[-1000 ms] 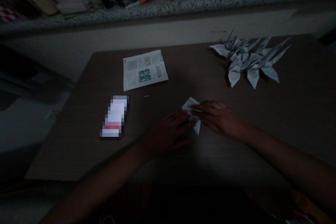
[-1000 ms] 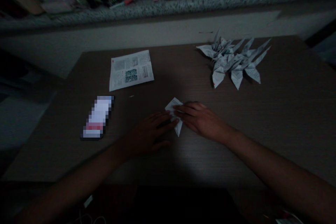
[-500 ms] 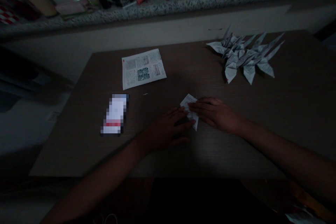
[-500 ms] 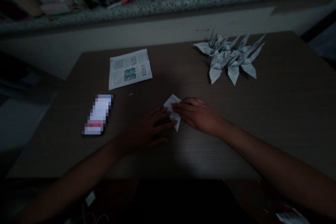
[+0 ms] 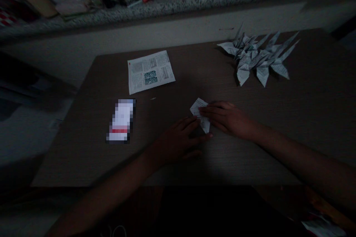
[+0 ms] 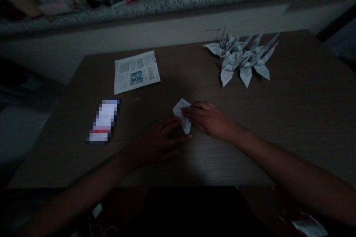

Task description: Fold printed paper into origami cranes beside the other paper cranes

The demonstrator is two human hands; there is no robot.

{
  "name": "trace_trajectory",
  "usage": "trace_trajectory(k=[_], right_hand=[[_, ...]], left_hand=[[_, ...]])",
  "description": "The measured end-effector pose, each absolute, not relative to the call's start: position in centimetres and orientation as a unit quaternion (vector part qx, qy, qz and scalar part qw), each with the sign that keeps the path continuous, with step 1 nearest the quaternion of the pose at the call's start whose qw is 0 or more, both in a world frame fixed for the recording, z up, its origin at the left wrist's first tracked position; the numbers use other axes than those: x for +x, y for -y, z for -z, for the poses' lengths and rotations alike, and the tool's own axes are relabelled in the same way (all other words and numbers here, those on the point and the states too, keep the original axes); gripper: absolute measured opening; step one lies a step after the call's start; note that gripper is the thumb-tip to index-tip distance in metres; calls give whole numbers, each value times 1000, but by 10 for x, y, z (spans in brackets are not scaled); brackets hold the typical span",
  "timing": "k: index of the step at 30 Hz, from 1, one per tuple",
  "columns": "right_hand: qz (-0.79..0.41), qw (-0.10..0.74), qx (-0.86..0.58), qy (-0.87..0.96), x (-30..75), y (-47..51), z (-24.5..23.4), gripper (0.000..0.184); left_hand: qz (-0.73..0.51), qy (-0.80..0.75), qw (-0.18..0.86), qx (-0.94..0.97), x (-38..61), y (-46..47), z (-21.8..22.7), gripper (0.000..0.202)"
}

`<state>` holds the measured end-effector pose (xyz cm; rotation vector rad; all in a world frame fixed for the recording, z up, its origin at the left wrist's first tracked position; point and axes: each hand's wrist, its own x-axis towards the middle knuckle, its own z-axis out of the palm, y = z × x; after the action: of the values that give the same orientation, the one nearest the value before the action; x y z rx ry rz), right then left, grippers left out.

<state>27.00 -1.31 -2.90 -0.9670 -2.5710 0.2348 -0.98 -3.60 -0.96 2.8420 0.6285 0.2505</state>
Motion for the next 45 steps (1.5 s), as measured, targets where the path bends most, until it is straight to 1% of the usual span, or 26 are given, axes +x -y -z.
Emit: trace_trajectory(k=[6, 19, 25, 31, 38, 40, 43, 45], right_hand=[[-84, 189, -347, 915, 270, 14, 28, 46], [-56, 177, -348, 919, 269, 15, 28, 42], [-54, 174, -344, 921, 269, 15, 28, 42], [-58, 177, -348, 919, 269, 15, 30, 43], [-58, 179, -349, 918, 269, 16, 30, 43], [-59, 176, -350, 918, 269, 15, 30, 42], [-63, 178, -349, 918, 269, 15, 31, 43], [-65, 181, -351, 916, 269, 15, 31, 43]], left_hand=[[-94, -215, 142, 962, -12, 31, 11, 65], [-78, -214, 120, 966, -10, 34, 11, 70], [-77, -192, 126, 970, -15, 32, 13, 66], [-76, -202, 121, 969, -13, 35, 13, 67], [-65, -200, 118, 971, -12, 36, 6, 59], [-63, -197, 123, 971, -12, 35, 6, 62], [-64, -195, 139, 969, -14, 33, 7, 73], [-71, -195, 144, 968, -15, 32, 8, 76]])
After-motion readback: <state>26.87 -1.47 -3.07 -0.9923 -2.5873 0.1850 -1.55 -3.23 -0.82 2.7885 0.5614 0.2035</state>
